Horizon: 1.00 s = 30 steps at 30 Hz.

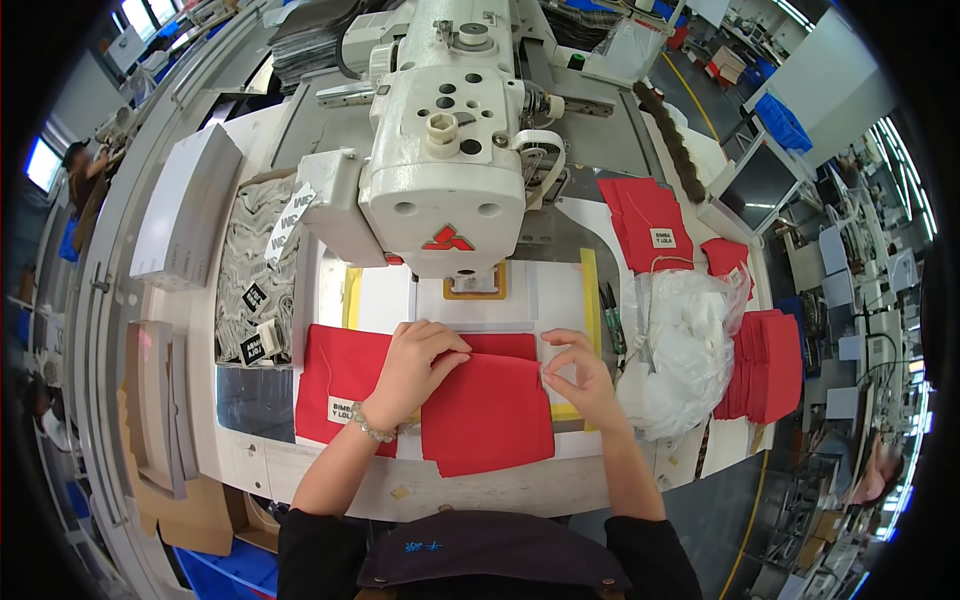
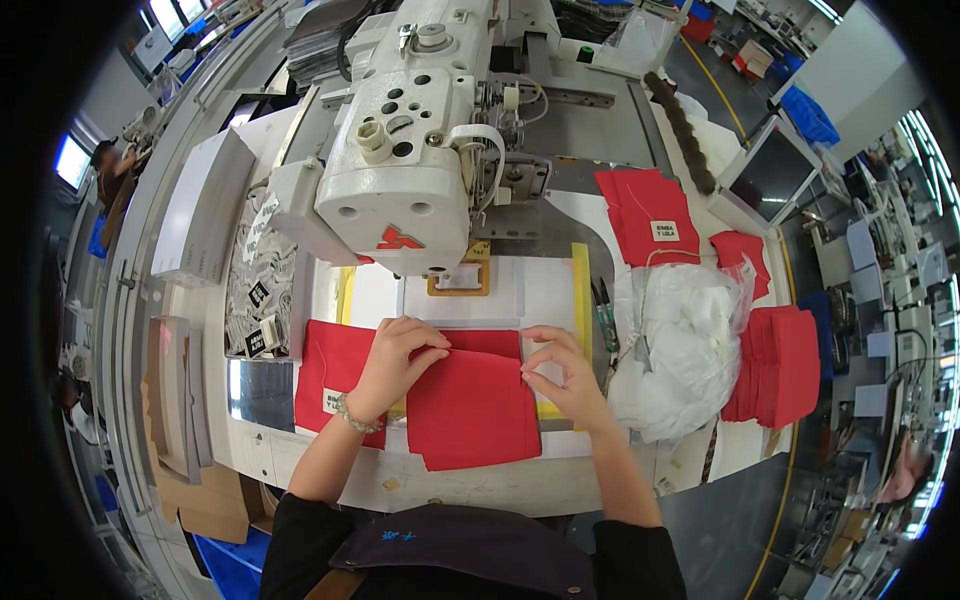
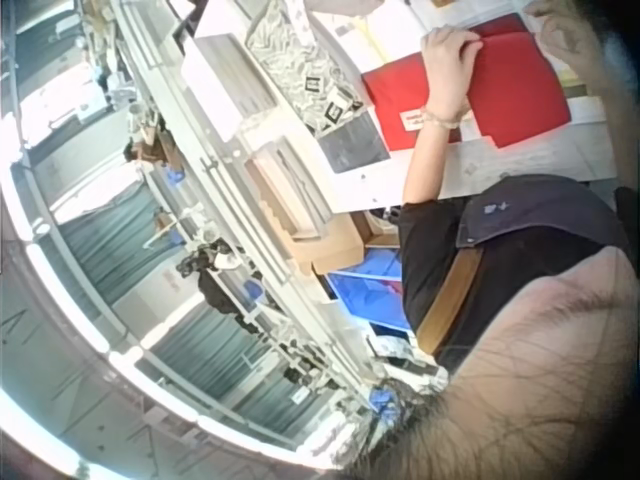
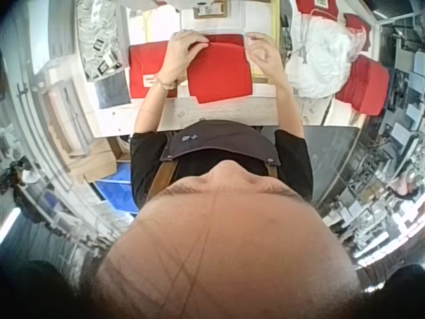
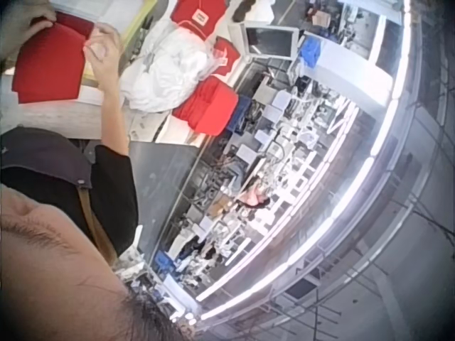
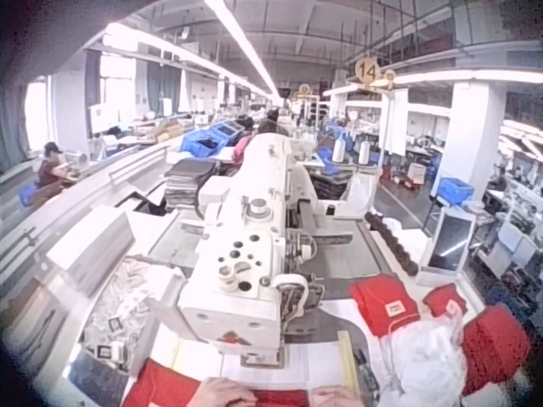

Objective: The person sews white rectangular labels onto red fabric pieces using an industrial sewing machine. They repeatedly pick up a red fabric piece, place a label on it, align it under the needle, and sew it in place. After sewing, the person cuts the thread and moves the finished piece aside.

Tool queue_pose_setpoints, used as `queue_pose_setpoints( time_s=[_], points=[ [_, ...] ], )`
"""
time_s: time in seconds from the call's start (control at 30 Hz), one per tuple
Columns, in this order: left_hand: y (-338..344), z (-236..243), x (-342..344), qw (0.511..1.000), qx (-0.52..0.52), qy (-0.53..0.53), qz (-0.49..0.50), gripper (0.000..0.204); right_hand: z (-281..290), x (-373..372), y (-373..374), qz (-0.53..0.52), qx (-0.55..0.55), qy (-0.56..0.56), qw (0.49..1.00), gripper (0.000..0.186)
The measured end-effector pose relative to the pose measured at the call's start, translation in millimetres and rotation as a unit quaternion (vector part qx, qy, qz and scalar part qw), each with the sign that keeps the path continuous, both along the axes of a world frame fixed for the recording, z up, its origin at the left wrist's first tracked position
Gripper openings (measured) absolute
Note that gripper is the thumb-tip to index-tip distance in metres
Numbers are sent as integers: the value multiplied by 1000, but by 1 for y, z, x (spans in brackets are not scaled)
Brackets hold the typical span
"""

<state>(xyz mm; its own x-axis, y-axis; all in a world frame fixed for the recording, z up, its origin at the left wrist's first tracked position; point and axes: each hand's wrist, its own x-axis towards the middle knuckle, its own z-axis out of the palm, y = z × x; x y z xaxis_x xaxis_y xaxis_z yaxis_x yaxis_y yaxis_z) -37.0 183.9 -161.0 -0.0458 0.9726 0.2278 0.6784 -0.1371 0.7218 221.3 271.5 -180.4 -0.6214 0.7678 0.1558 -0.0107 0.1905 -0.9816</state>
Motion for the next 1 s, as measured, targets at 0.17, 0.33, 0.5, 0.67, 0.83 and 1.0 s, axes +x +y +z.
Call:
queue_pose_setpoints(
  time_s=[0.17, 0.33, 0.5, 0.67, 0.83, 1.0],
  points=[
    [-3, 5, -5, 997, 2, -79, 17, 5, 22, 4, 1, 122, 182, -143, 965, 24],
    [0, 12, -3, 966, -81, -239, 50, 5, 20, -3, -16, 103, 308, -218, 920, 34],
    [9, 14, 4, 997, 4, -77, 23, 33, 33, -16, -34, 24, 171, -238, 956, 44],
    [-18, 25, 38, 985, 43, 64, -154, 85, 31, 3, -14, -28, -258, -25, 965, 51],
    [-29, -12, 57, 959, 16, 201, -199, 70, 26, 13, -14, -28, -266, -1, 964, 75],
    [-32, -14, 51, 929, 102, 301, -191, 44, 36, 15, -25, 24, -292, -44, 955, 85]
  ],
)
